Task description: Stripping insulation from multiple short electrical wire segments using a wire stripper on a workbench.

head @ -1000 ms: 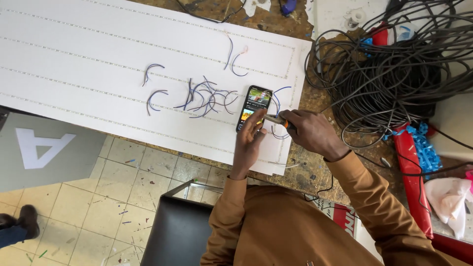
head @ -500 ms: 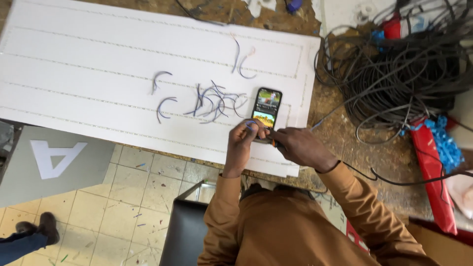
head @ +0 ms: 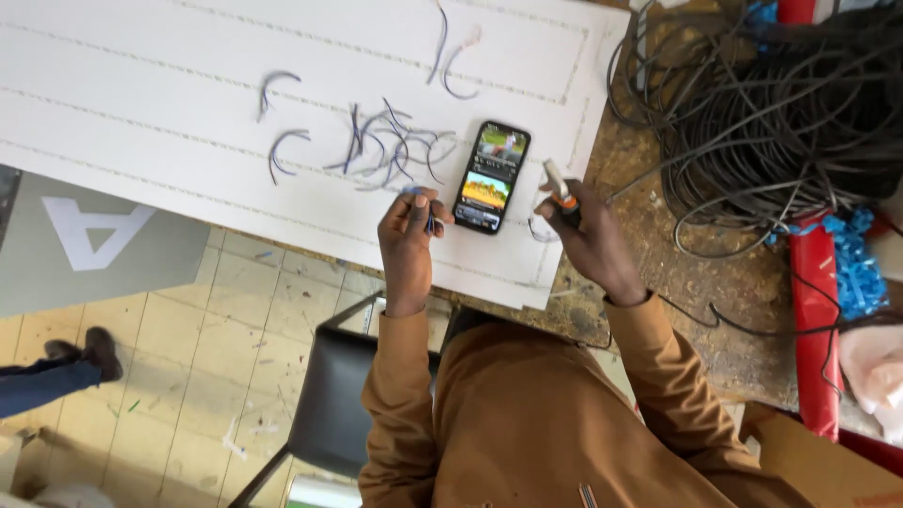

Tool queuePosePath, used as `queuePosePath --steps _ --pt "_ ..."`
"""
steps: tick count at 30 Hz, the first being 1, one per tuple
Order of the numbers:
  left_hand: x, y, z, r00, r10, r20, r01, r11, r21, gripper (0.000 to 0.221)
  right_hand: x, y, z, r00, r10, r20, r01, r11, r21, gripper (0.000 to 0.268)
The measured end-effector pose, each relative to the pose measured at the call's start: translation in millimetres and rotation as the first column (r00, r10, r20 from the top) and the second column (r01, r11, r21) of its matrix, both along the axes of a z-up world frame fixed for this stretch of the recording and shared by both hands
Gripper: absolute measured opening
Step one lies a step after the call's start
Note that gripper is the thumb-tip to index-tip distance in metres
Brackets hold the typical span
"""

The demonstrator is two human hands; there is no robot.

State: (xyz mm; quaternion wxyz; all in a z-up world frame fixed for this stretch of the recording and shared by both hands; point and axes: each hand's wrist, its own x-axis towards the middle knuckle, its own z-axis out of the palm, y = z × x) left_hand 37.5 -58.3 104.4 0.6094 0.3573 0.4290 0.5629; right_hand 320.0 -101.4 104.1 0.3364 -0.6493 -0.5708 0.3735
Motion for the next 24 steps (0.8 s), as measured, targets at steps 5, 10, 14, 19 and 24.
queuePosePath --steps 5,10,14,19,24 --pt "9.9 10.8 -1.9 0.998 -0.043 -0.033 0.043 0.999 -0.024 0.024 -20.2 7.1 20.4 0.971 -0.143 -0.194 0.139 0.990 -0.034 0.028" --pt "13.8 31.7 2.4 0.994 -0.097 -0.056 0.095 0.995 -0.028 0.021 -33.2 11.1 1.1 0.914 -0.274 -0.300 0.260 0.962 -0.085 0.022" --pt "0.7 53.1 -10.7 0.982 -0.166 -0.087 0.165 0.986 -0.018 0.021 -49.5 13.0 -4.0 0.895 -0.331 -0.300 0.318 0.944 -0.093 0.022" --pt "-33.3 97.4 -21.8 0.894 -0.420 -0.156 0.425 0.905 -0.002 0.018 -85.8 32.1 0.0 0.805 -0.471 -0.361 0.477 0.875 -0.079 0.023" --pt "-69.4 132.6 -15.0 0.707 -0.642 -0.297 0.683 0.728 0.052 0.021 -152.9 56.8 21.1 0.681 -0.597 -0.423 0.610 0.783 -0.122 0.030"
